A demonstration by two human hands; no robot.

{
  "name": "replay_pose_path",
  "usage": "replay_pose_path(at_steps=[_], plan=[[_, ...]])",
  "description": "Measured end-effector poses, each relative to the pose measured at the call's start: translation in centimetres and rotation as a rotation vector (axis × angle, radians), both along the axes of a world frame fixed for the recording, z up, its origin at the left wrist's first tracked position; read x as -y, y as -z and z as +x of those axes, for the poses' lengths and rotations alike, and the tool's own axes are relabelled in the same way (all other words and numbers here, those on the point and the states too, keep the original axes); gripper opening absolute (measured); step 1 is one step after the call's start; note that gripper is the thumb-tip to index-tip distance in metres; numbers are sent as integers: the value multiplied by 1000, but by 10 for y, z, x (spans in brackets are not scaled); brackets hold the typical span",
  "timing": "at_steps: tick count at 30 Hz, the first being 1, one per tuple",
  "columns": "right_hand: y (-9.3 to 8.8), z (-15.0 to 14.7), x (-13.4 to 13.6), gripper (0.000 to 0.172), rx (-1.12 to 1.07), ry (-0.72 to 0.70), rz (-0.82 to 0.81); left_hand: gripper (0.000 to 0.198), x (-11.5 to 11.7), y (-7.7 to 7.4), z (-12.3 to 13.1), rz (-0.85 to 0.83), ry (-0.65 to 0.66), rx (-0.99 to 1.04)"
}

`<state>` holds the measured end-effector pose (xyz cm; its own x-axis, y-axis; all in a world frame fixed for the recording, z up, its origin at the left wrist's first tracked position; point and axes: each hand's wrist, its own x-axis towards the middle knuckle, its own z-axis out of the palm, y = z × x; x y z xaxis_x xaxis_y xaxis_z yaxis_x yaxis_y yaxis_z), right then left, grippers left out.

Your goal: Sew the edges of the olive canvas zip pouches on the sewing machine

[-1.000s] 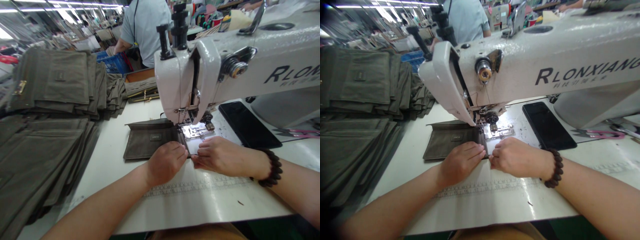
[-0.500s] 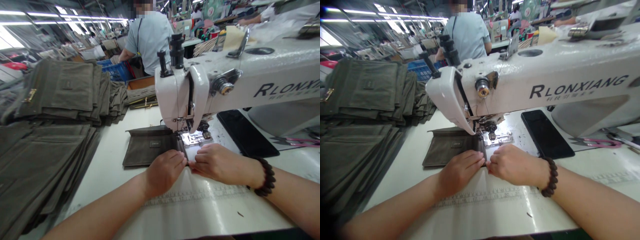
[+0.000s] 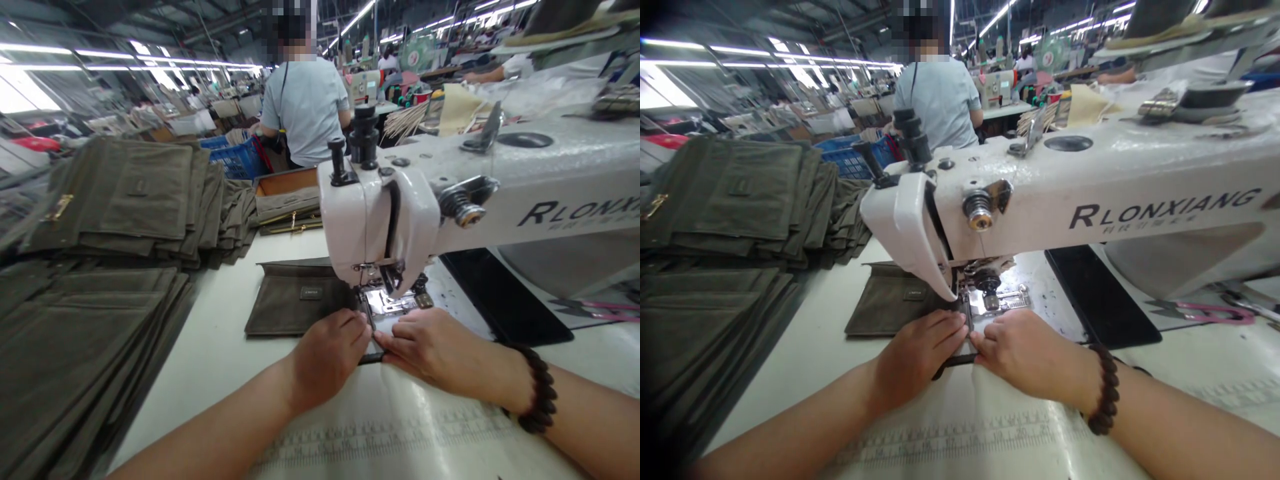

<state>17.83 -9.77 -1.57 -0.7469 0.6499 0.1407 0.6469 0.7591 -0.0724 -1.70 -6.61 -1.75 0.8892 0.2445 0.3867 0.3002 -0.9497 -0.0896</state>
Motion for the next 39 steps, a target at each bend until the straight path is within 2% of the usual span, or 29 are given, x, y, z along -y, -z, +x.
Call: replay_pose_path(at_steps=[5, 10, 16, 21, 32, 39], plan=[[-1, -1, -2, 26, -18, 70, 13, 22, -10, -3, 2, -28, -1, -56], [-3, -1, -1, 28, 18, 113, -59, 12, -18, -2, 3, -39, -60, -101], [-4, -3, -2, 29, 9, 109, -70, 14, -32, 5, 3, -107, -98, 14], [-4, -4, -1, 28, -9, 117, -59, 14, -39, 12, 3, -174, -165, 15], [-3, -3, -1, 26, -26, 126, -76, 13, -40, 16, 3, -169, -153, 37], [-3, -3, -3, 27, -13, 106, -52, 18, -43, 14, 3, -100, -126, 29]])
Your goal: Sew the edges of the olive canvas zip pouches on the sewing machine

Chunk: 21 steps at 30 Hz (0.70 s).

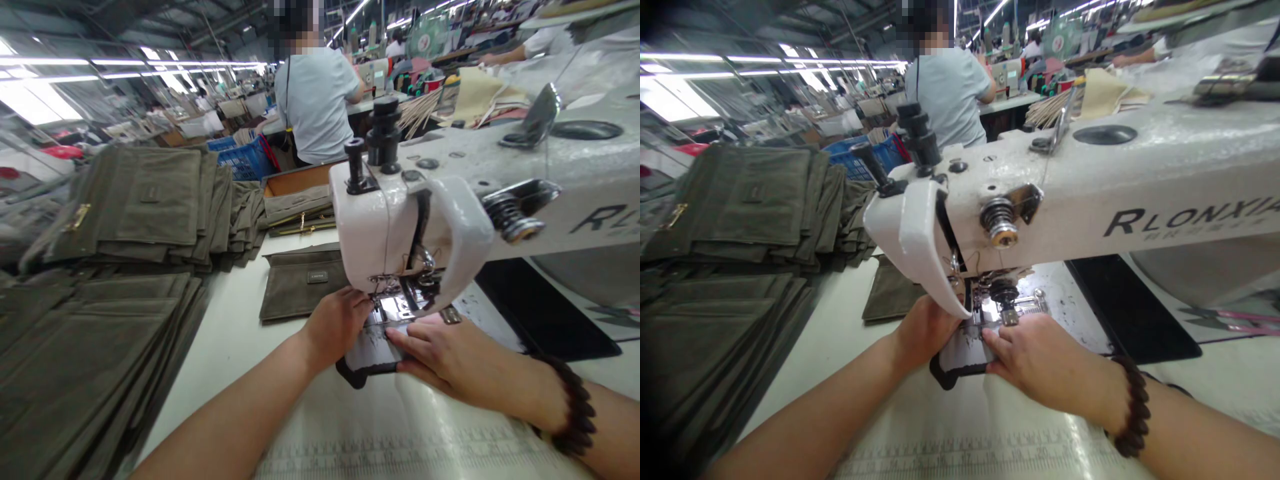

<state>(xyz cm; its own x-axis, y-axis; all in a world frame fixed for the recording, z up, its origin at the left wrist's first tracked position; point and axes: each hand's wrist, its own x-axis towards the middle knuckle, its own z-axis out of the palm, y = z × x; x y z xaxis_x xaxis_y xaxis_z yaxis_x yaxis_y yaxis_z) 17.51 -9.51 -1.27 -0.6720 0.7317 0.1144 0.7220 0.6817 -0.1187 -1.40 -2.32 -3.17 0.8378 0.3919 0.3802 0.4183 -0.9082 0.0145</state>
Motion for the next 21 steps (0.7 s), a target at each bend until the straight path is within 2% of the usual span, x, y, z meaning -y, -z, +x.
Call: replay_pose_path(at_steps=[6, 10, 13, 16, 18, 20, 21], plan=[[-3, 1, -1, 29, 24, 11, -58, 19, 2, -2, 1, -18, 17, 27], [-4, 1, -1, 27, 21, 22, -101, 19, -2, -7, -1, -67, -21, 0], [-7, 1, -2, 24, 20, 54, -123, 16, -18, -18, -12, -144, -139, -73], [-14, 1, -3, 22, 22, 58, -171, 24, -27, -36, -28, -195, -354, -245], [-21, 2, -1, 21, 36, 43, -205, 37, -11, -50, -36, -194, -467, -385], [-28, 3, 3, 19, 63, 30, -234, 49, 23, -62, -40, -226, -546, -503], [-31, 3, 7, 18, 74, 21, -254, 50, 44, -66, -40, -285, -536, -527]])
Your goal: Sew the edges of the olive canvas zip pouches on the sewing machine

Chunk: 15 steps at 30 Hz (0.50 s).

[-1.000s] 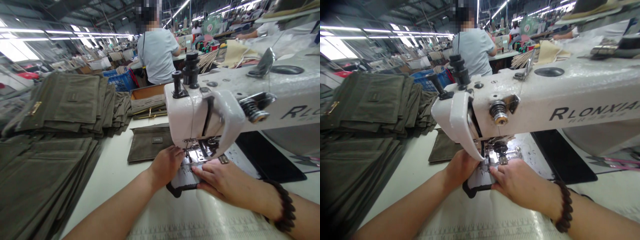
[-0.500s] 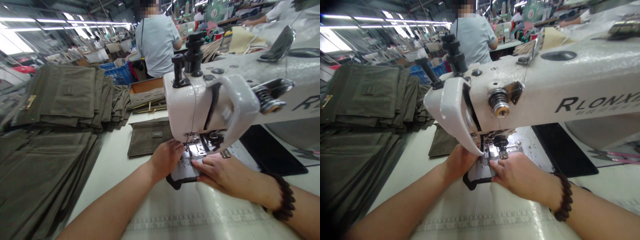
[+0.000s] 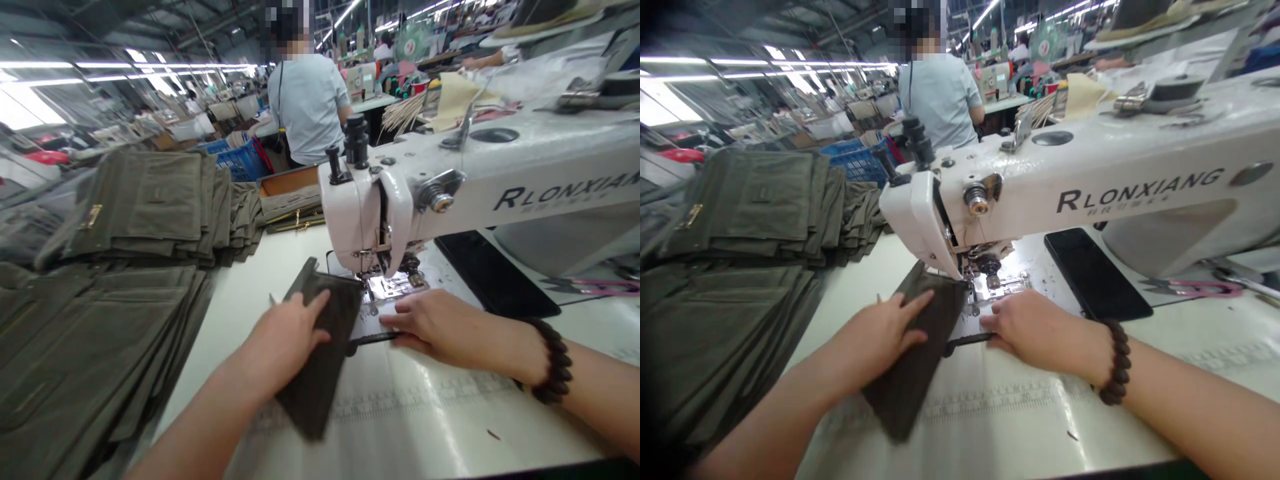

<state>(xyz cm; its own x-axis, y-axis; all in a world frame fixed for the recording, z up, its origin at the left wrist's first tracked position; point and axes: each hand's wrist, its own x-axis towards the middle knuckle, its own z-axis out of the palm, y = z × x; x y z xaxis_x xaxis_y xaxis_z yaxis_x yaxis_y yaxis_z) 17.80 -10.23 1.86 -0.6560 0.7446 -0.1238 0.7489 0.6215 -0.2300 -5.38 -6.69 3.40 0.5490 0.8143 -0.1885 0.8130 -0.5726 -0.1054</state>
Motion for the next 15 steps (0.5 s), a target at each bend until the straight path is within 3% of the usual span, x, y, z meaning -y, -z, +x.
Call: replay_pose_path(at_steps=[3, 5, 8, 12, 15], plan=[[-4, -1, 17, 18, 11, -26, -71, 50, 56, -4, 5, -155, 137, 129], [-2, -3, 33, 19, 6, -16, -82, 52, 77, -2, 11, -160, 110, 158], [3, -7, 58, 18, -67, 63, -67, 52, 87, 2, 16, -59, 101, 221], [12, -10, 90, 15, -249, 151, -29, 70, 94, 9, 15, -19, 315, 405], [18, -11, 109, 16, -330, 151, 67, 35, 103, 17, 9, -50, 345, 550]])
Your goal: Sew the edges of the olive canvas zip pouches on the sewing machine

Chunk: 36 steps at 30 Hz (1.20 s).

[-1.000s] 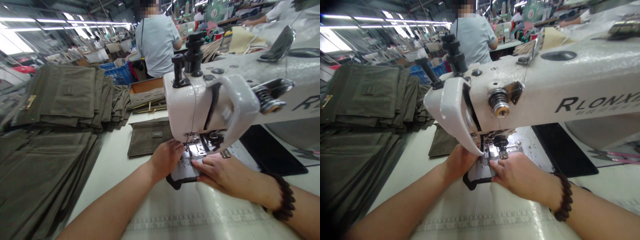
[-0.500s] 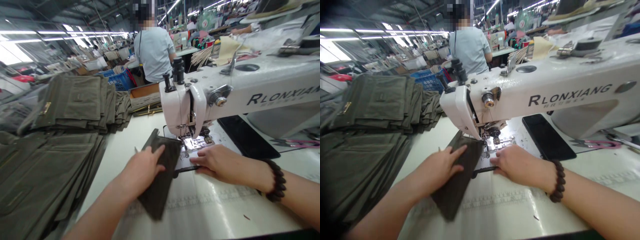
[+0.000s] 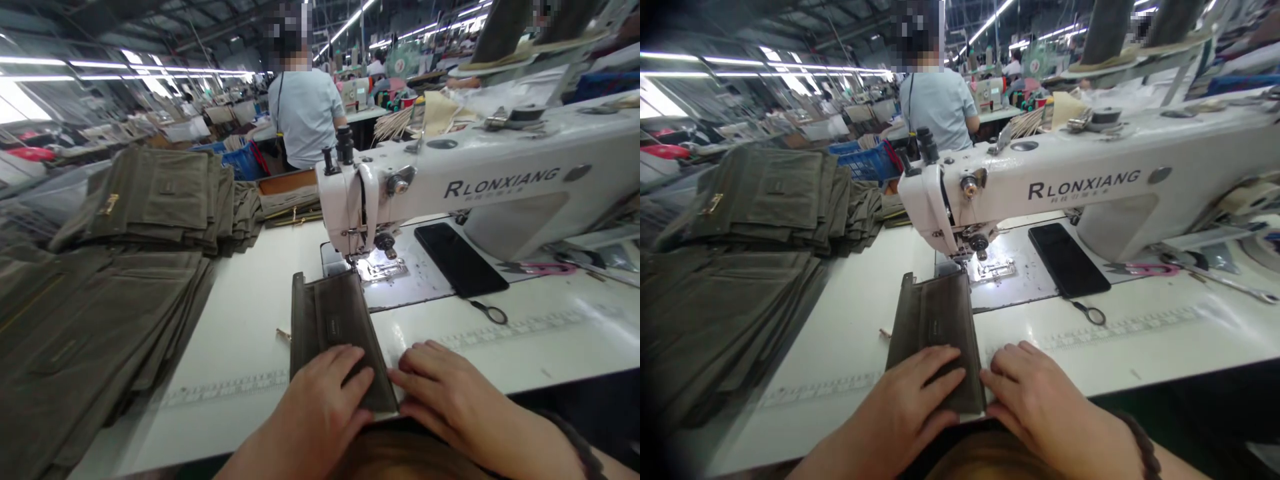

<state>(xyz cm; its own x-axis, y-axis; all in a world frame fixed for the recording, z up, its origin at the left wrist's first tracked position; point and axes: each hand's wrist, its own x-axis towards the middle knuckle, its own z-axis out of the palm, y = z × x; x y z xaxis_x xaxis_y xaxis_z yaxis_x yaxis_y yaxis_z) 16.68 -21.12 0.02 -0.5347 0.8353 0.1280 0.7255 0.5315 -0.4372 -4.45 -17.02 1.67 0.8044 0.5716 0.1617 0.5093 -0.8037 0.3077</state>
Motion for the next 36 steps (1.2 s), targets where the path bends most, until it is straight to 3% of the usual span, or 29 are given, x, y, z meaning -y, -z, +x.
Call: replay_pose_path(at_steps=[2, 5, 10, 15, 25, 32, 36], plan=[[5, -1, 8, 19, -23, -10, 80, 21, 4, 4, -3, -7, -26, 120], [11, -3, 15, 22, -41, -29, 210, 24, 7, 5, -6, -2, -48, 257], [15, -9, 16, 23, -20, -110, 400, 21, 10, -3, -5, 10, -85, 333], [5, -14, 16, 22, -102, -186, 541, 18, 17, -4, 2, 19, -56, 338], [0, -12, 18, 16, -137, -100, 633, 16, 20, -2, 7, 61, -4, 284], [-2, -13, 17, 14, -206, -33, 631, 10, 22, 3, 10, 315, -16, 322], [-3, -12, 17, 16, -256, -45, 607, 11, 22, 1, 9, 376, -4, 306]])
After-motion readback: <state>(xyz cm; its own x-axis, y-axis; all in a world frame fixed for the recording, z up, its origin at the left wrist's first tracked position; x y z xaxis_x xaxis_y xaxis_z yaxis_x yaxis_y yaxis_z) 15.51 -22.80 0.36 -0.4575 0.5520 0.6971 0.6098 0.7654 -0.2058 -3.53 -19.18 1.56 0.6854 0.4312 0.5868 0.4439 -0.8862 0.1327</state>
